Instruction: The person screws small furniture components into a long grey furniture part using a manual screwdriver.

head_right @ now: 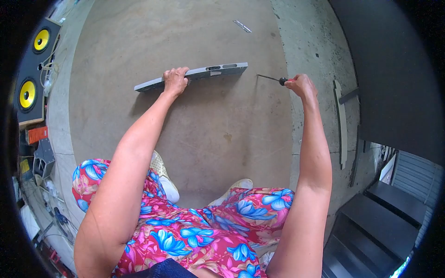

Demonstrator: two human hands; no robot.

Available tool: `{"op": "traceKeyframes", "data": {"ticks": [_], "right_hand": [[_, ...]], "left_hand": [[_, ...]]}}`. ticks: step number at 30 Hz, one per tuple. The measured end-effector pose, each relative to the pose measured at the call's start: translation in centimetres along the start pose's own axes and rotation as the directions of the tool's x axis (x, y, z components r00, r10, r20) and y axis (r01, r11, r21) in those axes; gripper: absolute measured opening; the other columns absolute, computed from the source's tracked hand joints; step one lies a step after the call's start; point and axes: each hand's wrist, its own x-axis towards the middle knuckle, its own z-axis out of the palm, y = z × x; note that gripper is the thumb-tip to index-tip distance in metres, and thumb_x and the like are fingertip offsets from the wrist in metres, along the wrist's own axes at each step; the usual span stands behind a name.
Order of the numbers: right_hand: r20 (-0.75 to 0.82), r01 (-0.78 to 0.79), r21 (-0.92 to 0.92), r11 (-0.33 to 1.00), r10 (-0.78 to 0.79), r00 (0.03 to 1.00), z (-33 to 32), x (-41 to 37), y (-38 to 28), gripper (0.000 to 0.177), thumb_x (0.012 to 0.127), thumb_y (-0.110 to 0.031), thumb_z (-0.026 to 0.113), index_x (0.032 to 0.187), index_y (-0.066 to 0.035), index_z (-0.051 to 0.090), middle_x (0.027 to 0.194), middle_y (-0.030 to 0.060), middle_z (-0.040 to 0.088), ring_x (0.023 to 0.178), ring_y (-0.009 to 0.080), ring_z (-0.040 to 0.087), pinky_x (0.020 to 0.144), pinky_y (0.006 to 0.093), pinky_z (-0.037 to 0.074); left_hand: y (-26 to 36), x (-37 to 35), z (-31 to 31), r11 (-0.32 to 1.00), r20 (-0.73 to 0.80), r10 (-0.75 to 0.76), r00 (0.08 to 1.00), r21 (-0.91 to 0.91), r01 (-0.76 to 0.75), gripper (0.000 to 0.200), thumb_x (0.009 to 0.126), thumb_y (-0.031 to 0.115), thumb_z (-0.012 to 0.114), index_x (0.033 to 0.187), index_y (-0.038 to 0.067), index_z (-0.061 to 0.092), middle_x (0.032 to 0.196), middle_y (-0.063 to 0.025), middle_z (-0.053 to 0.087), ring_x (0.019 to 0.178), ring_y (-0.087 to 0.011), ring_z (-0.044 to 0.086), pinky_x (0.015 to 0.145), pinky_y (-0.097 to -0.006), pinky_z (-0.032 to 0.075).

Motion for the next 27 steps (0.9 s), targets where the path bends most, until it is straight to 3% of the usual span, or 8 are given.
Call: {"op": "traceKeyframes", "data": {"ticks": [8,14,20,23,27], "right_hand": [[-0.048,-0.048,-0.124,0.991,0.042,0.998,-3.0,-2.0,-1.9,0.035,0.067,-0.029,0.078,0.098,-0.014,0.071,0.099,0.0076,0.070,0.098,0.0259,0.065,0.080,0.0401,0.049],[-0.046,-0.014,-0.116,0.993,0.009,0.999,-3.7,-2.3,-2.3,0.035,0.066,-0.029,0.079,0.097,-0.016,0.071,0.095,0.0057,0.071,0.098,0.0244,0.065,0.080,0.0402,0.048],[0.077,0.009,-0.131,0.991,0.001,0.997,-3.4,-2.2,-2.5,0.036,0.065,-0.030,0.080,0.097,-0.016,0.072,0.094,0.0057,0.071,0.096,0.0228,0.065,0.080,0.0391,0.048],[0.070,0.008,-0.236,0.972,0.008,0.998,-3.5,-2.9,-3.2,0.036,0.064,-0.031,0.080,0.095,-0.015,0.072,0.092,0.0063,0.071,0.095,0.0224,0.065,0.079,0.0381,0.048],[0.177,0.063,-0.196,0.979,-0.028,0.984,-3.9,-2.0,-2.5,0.035,0.064,-0.032,0.079,0.093,-0.015,0.073,0.089,0.0061,0.071,0.092,0.0214,0.066,0.076,0.0366,0.048]], "left_hand": [[-0.5,0.2,0.7,1.000,-0.026,0.022,0.999,-0.002,-0.022,0.025,0.078,0.016,0.063,0.103,0.016,0.065,0.099,-0.0071,0.067,0.098,-0.0274,0.061,0.088,-0.0439,0.040],[-0.2,0.2,0.7,1.000,-0.024,0.010,1.000,0.000,-0.010,0.026,0.076,0.014,0.062,0.102,0.016,0.065,0.099,-0.0071,0.067,0.098,-0.0277,0.061,0.088,-0.0438,0.040],[-0.5,0.3,1.2,1.000,-0.039,0.015,0.999,-0.019,-0.016,0.026,0.076,0.014,0.062,0.101,0.016,0.065,0.098,-0.0075,0.067,0.098,-0.0278,0.061,0.089,-0.0438,0.040],[-0.4,0.2,0.9,1.000,-0.004,0.003,1.000,-0.023,-0.003,0.026,0.076,0.015,0.063,0.102,0.016,0.065,0.099,-0.0079,0.067,0.098,-0.0283,0.061,0.089,-0.0443,0.039],[0.2,0.1,0.2,1.000,0.025,-0.025,0.999,0.010,0.025,0.026,0.079,0.016,0.064,0.105,0.018,0.066,0.104,-0.0070,0.067,0.104,-0.0281,0.059,0.093,-0.0451,0.037]]}}
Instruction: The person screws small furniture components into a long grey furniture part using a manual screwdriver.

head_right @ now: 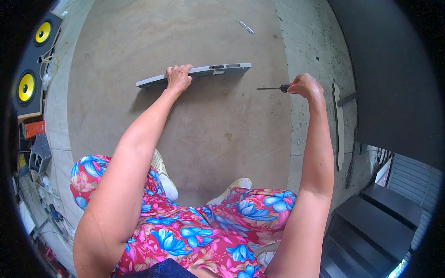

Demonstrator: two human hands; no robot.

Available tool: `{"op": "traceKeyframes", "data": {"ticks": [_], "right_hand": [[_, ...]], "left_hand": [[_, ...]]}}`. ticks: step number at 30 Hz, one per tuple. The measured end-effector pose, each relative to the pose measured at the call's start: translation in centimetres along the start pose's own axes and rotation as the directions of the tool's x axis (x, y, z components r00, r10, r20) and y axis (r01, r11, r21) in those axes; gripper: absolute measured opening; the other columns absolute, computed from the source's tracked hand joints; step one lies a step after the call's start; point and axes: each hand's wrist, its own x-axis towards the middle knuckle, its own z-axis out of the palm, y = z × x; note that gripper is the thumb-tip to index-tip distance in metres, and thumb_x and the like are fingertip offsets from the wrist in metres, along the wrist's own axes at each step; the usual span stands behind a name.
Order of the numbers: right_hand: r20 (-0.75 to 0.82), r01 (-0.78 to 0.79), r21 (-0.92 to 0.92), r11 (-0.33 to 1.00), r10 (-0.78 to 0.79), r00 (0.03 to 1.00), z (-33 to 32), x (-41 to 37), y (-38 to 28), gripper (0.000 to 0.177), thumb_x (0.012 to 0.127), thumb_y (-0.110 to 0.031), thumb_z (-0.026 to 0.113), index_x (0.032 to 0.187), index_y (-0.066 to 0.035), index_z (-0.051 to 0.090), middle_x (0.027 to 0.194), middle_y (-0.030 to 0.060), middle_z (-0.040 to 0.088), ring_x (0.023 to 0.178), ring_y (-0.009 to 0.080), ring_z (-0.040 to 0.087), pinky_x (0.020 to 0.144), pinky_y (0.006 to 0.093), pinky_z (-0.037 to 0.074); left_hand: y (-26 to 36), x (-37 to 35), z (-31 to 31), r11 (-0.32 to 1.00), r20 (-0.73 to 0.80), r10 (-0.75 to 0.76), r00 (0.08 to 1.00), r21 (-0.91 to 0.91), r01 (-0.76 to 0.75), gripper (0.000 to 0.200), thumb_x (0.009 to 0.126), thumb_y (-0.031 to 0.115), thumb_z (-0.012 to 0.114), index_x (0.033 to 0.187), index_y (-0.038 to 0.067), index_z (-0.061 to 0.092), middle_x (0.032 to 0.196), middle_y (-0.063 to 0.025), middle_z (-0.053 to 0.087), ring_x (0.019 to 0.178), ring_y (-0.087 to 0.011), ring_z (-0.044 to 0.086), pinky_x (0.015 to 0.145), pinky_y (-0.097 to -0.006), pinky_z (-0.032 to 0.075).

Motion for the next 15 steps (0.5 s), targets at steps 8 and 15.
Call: {"op": "traceKeyframes", "data": {"ticks": [8,15], "right_hand": [[0.134,0.109,0.353,0.929,-0.165,0.977,-1.3,-0.4,0.8,0.030,0.071,-0.030,0.076,0.093,-0.010,0.073,0.076,0.0043,0.068,0.069,0.0125,0.063,0.059,0.0263,0.047],[-0.026,0.285,0.436,0.854,-0.304,0.952,-6.1,-5.9,-3.8,0.034,0.073,-0.034,0.075,0.095,-0.008,0.072,0.067,0.0004,0.060,0.059,0.0084,0.052,0.047,0.0227,0.038]], "left_hand": [[-0.3,0.0,0.8,1.000,-0.042,-0.001,0.999,-0.028,-0.001,0.026,0.078,0.019,0.066,0.103,0.017,0.065,0.101,-0.0078,0.067,0.102,-0.0282,0.059,0.092,-0.0446,0.037],[-0.3,0.2,0.8,0.999,-0.016,-0.002,1.000,-0.032,0.001,0.024,0.079,0.021,0.065,0.103,0.018,0.067,0.099,-0.0076,0.067,0.101,-0.0276,0.060,0.091,-0.0443,0.038]]}}
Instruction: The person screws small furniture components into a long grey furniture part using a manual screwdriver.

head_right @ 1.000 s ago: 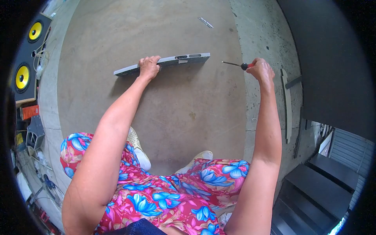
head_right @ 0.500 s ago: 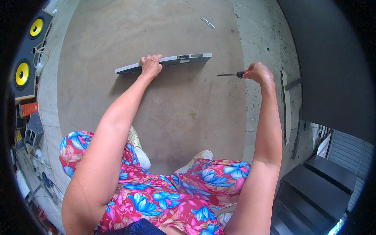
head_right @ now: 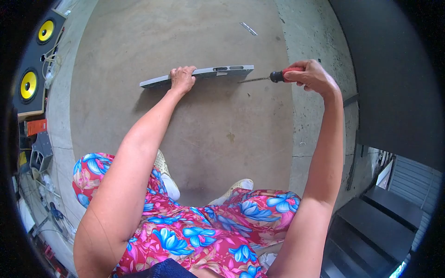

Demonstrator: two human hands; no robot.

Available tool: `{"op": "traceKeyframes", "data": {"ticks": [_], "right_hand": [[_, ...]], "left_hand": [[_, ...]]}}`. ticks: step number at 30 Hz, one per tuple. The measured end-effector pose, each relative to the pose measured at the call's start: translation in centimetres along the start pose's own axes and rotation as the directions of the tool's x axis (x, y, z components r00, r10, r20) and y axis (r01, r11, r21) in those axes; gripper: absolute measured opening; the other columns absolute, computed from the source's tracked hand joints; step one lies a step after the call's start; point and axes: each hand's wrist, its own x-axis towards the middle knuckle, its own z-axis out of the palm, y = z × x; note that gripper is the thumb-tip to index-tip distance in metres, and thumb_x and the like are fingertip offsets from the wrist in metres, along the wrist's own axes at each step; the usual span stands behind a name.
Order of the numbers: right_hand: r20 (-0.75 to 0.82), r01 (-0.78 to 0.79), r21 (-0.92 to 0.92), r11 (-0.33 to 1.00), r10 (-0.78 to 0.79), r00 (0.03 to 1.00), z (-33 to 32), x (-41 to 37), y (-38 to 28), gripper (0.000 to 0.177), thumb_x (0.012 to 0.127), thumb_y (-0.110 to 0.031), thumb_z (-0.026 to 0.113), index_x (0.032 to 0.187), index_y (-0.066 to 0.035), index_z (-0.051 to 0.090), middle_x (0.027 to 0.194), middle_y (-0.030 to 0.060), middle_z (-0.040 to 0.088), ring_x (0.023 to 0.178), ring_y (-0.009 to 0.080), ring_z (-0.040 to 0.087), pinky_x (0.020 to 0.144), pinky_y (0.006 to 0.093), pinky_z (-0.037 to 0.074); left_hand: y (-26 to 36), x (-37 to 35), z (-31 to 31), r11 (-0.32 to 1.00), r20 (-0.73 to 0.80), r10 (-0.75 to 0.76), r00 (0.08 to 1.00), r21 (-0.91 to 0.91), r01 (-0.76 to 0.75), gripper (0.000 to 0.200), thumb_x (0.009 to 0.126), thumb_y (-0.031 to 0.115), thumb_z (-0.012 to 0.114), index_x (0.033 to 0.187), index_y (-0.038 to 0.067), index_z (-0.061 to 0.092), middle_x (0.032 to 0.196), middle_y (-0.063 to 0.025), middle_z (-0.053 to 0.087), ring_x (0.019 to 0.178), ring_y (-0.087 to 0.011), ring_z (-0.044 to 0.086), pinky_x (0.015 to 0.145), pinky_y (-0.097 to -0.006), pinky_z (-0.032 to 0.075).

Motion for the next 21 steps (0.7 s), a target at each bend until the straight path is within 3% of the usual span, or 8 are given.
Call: {"op": "traceKeyframes", "data": {"ticks": [4,7,11,21], "right_hand": [[-0.174,0.202,0.078,0.976,-0.186,0.967,0.5,-0.2,-2.4,0.037,0.071,-0.036,0.078,0.096,-0.009,0.072,0.069,0.0014,0.061,0.057,0.0090,0.053,0.046,0.0215,0.040],[-0.317,0.232,0.000,0.973,-0.220,0.922,2.1,-0.2,-5.0,0.035,0.072,-0.033,0.080,0.095,-0.008,0.072,0.069,0.0019,0.062,0.058,0.0094,0.057,0.049,0.0226,0.045],[-0.389,0.274,-0.137,0.952,-0.306,0.869,4.5,0.8,-6.5,0.031,0.075,-0.030,0.078,0.094,-0.006,0.071,0.070,0.0060,0.066,0.063,0.0124,0.063,0.052,0.0257,0.051],[-0.356,0.249,-0.138,0.959,-0.282,0.891,7.0,0.8,-8.6,0.024,0.078,-0.024,0.075,0.090,-0.004,0.071,0.074,0.0078,0.067,0.067,0.0129,0.063,0.059,0.0264,0.053]], "left_hand": [[0.1,-0.1,-0.1,1.000,-0.007,0.000,1.000,-0.006,0.000,0.025,0.079,0.020,0.064,0.104,0.019,0.067,0.099,-0.0074,0.067,0.101,-0.0273,0.060,0.091,-0.0442,0.038],[0.4,-0.1,-0.2,1.000,0.010,-0.011,1.000,0.008,0.011,0.023,0.081,0.020,0.065,0.104,0.020,0.068,0.101,-0.0065,0.067,0.103,-0.0264,0.060,0.092,-0.0445,0.038],[0.9,-0.3,-0.7,1.000,0.016,-0.014,1.000,0.013,0.014,0.022,0.082,0.020,0.064,0.104,0.021,0.068,0.101,-0.0059,0.067,0.104,-0.0255,0.060,0.092,-0.0443,0.038],[1.3,-0.4,-0.7,1.000,-0.004,-0.008,1.000,-0.013,0.008,0.025,0.080,0.020,0.067,0.105,0.020,0.067,0.101,-0.0055,0.067,0.102,-0.0251,0.060,0.092,-0.0443,0.037]]}}
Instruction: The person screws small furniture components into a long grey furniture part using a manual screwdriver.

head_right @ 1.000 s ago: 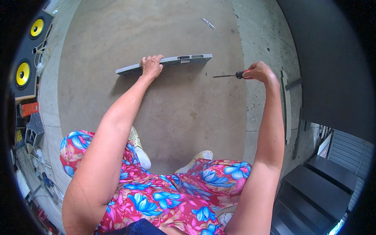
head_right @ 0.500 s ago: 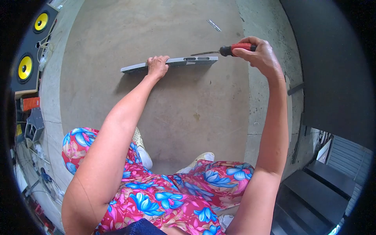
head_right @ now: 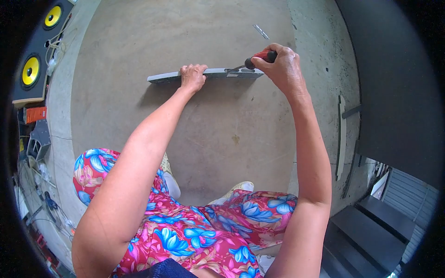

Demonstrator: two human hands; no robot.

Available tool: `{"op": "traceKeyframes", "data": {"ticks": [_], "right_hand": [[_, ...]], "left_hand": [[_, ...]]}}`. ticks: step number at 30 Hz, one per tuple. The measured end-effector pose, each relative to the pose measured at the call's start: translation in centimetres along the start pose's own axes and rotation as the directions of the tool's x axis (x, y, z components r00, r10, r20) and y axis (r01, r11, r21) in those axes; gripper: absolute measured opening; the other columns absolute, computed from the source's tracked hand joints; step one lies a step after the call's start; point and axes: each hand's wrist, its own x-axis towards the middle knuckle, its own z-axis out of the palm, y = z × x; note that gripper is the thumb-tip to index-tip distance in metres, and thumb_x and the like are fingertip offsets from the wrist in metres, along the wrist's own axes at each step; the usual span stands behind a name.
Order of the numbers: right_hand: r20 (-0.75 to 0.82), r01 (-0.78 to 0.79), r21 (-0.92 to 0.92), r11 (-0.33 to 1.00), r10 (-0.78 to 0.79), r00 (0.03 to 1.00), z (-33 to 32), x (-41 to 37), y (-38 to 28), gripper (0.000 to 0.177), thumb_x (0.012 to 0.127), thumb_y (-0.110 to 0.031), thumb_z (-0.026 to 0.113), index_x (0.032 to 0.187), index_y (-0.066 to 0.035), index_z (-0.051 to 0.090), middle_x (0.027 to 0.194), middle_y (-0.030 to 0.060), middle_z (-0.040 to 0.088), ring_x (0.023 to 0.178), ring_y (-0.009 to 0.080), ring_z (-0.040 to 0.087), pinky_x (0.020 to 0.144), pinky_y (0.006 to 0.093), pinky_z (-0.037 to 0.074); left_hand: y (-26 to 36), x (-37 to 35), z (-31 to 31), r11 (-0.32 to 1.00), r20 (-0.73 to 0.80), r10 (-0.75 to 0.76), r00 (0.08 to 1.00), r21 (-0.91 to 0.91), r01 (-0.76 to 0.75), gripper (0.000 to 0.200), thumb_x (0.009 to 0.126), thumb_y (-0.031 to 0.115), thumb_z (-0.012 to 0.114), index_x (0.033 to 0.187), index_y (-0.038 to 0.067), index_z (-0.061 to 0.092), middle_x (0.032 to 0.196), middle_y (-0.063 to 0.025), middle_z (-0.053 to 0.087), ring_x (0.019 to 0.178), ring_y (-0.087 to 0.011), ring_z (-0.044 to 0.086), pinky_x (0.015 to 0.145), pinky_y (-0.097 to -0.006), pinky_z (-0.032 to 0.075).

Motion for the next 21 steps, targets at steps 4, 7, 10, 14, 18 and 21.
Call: {"op": "traceKeyframes", "data": {"ticks": [4,7,10,14,18,21], "right_hand": [[-0.012,-0.003,0.035,0.999,0.004,1.000,0.10,-0.09,-0.30,0.023,0.078,-0.023,0.075,0.090,-0.003,0.071,0.074,0.0085,0.068,0.065,0.0131,0.063,0.057,0.0261,0.051],[-0.029,0.007,0.040,0.999,-0.006,1.000,0.52,0.07,0.02,0.022,0.079,-0.022,0.074,0.090,-0.003,0.071,0.075,0.0089,0.068,0.065,0.0131,0.063,0.057,0.0263,0.051],[-0.018,0.007,0.029,1.000,-0.007,1.000,0.55,0.15,0.07,0.022,0.079,-0.022,0.074,0.090,-0.003,0.071,0.075,0.0091,0.068,0.065,0.0131,0.063,0.056,0.0262,0.051],[-0.006,-0.001,0.032,0.999,0.001,1.000,0.59,0.07,-0.22,0.021,0.079,-0.022,0.074,0.089,-0.004,0.071,0.074,0.0089,0.068,0.065,0.0128,0.063,0.055,0.0255,0.051],[-0.019,0.000,0.022,1.000,0.000,1.000,0.79,0.21,-0.06,0.021,0.078,-0.022,0.075,0.088,-0.004,0.071,0.073,0.0084,0.068,0.064,0.0125,0.063,0.055,0.0255,0.050],[-0.011,-0.007,0.028,1.000,0.007,1.000,0.70,0.23,-0.03,0.022,0.078,-0.023,0.075,0.088,-0.003,0.071,0.073,0.0086,0.068,0.064,0.0133,0.063,0.057,0.0270,0.052]], "left_hand": [[0.13,-0.12,-0.06,1.000,-0.027,0.010,1.000,0.003,-0.010,0.021,0.080,0.019,0.065,0.101,0.021,0.068,0.099,-0.0053,0.067,0.101,-0.0247,0.060,0.090,-0.0439,0.038],[0.10,-0.10,0.12,1.000,-0.039,0.013,0.999,0.000,-0.013,0.021,0.080,0.019,0.065,0.100,0.021,0.069,0.098,-0.0053,0.067,0.101,-0.0250,0.060,0.090,-0.0440,0.038],[0.11,0.01,0.26,1.000,-0.034,0.014,0.999,0.009,-0.013,0.021,0.080,0.019,0.065,0.100,0.021,0.069,0.098,-0.0054,0.067,0.101,-0.0252,0.060,0.089,-0.0442,0.038],[0.11,-0.06,0.28,1.000,-0.048,0.015,0.999,0.001,-0.015,0.020,0.080,0.019,0.066,0.100,0.020,0.069,0.098,-0.0058,0.067,0.100,-0.0254,0.060,0.089,-0.0442,0.038],[0.10,-0.08,0.31,1.000,-0.048,0.016,0.999,-0.003,-0.016,0.020,0.080,0.018,0.065,0.100,0.020,0.069,0.098,-0.0058,0.067,0.100,-0.0253,0.060,0.090,-0.0441,0.038],[0.10,-0.03,0.39,1.000,-0.043,0.013,0.999,-0.011,-0.014,0.020,0.081,0.018,0.064,0.100,0.020,0.068,0.098,-0.0058,0.067,0.101,-0.0253,0.060,0.090,-0.0441,0.038]]}}
